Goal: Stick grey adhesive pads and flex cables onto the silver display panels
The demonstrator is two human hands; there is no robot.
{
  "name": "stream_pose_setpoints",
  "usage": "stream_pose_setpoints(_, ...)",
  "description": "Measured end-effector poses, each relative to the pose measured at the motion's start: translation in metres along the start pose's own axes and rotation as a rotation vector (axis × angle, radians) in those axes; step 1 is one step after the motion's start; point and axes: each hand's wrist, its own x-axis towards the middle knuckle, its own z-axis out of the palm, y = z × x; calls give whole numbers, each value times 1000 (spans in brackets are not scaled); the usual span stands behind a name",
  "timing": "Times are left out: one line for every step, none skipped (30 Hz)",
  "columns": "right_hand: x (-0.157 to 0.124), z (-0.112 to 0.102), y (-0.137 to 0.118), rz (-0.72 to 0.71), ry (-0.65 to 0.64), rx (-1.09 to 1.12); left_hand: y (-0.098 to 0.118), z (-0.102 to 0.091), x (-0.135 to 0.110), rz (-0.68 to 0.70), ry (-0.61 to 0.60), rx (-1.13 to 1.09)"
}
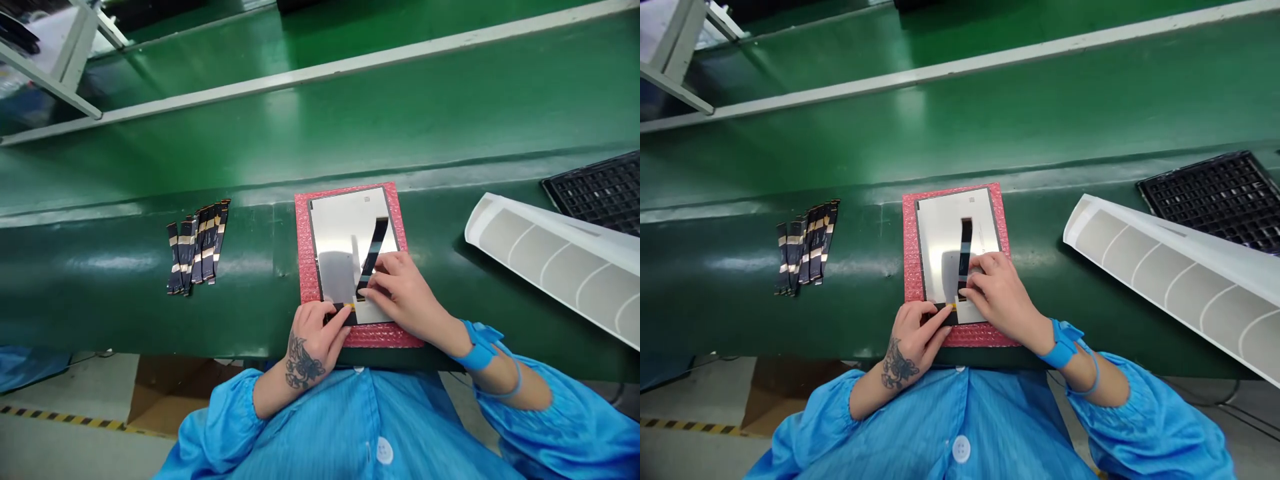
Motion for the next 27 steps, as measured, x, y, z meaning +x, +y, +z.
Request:
stream_pose_setpoints(1,1,-1,-12,-9,0,1,2,-3,-2,11,22)
stream_pose_setpoints(2,1,-3,-21,-21,10,2,4,-4,-7,18,26)
stream_pose_setpoints(4,1,-5,-27,-39,26,2,5,-4,-14,20,18)
stream_pose_setpoints(5,1,-6,-31,-58,46,3,5,-3,-21,21,4)
stream_pose_setpoints(7,0,-8,-35,-79,65,3,5,-2,-28,20,-13)
stream_pose_setpoints(8,0,-9,-38,-102,80,3,4,-1,-36,18,-30)
stream_pose_setpoints(9,0,-10,-40,-126,91,3,4,0,-48,14,-47)
stream_pose_setpoints(10,0,-11,-40,-148,96,3,3,0,-63,12,-64)
stream_pose_setpoints(11,0,-11,-39,-166,98,4,3,1,-79,8,-80)
stream_pose_setpoints(12,0,-11,-38,-178,100,4,2,1,-93,2,-95)
stream_pose_setpoints(12,1,-11,-37,-186,104,4,2,2,-105,-3,-109)
stream_pose_setpoints(13,1,-10,-37,-191,109,5,1,3,-114,-8,-121)
stream_pose_setpoints(13,1,-10,-39,-195,117,5,1,3,-122,-12,-133)
stream_pose_setpoints(14,1,-10,-42,-198,125,5,0,4,-129,-15,-145)
stream_pose_setpoints(14,1,-10,-46,-202,131,5,0,4,-137,-18,-156)
stream_pose_setpoints(15,1,-9,-47,-206,134,5,0,5,-143,-18,-166)
stream_pose_setpoints(15,1,-9,-49,-210,135,5,-1,5,-145,-18,-171)
stream_pose_setpoints(16,1,-9,-51,-214,136,5,-1,5,-142,-17,-171)
stream_pose_setpoints(16,1,-9,-53,-217,136,5,-1,4,-130,-11,-167)
stream_pose_setpoints(16,1,-9,-55,-219,137,5,-1,4,-113,-1,-161)
stream_pose_setpoints(16,1,-8,-59,-219,140,4,-1,3,-92,10,-153)
stream_pose_setpoints(16,1,-8,-62,-219,144,4,0,2,-71,18,-145)
stream_pose_setpoints(15,1,-8,-64,-218,147,4,0,1,-54,23,-139)
stream_pose_setpoints(15,1,-7,-63,-217,151,4,0,1,-45,26,-135)
stream_pose_setpoints(15,1,-7,-60,-218,155,3,0,0,-44,26,-132)
stream_pose_setpoints(15,1,-7,-57,-220,160,3,0,0,-47,23,-129)
stream_pose_setpoints(15,1,-6,-53,-222,167,3,-1,0,-53,22,-127)
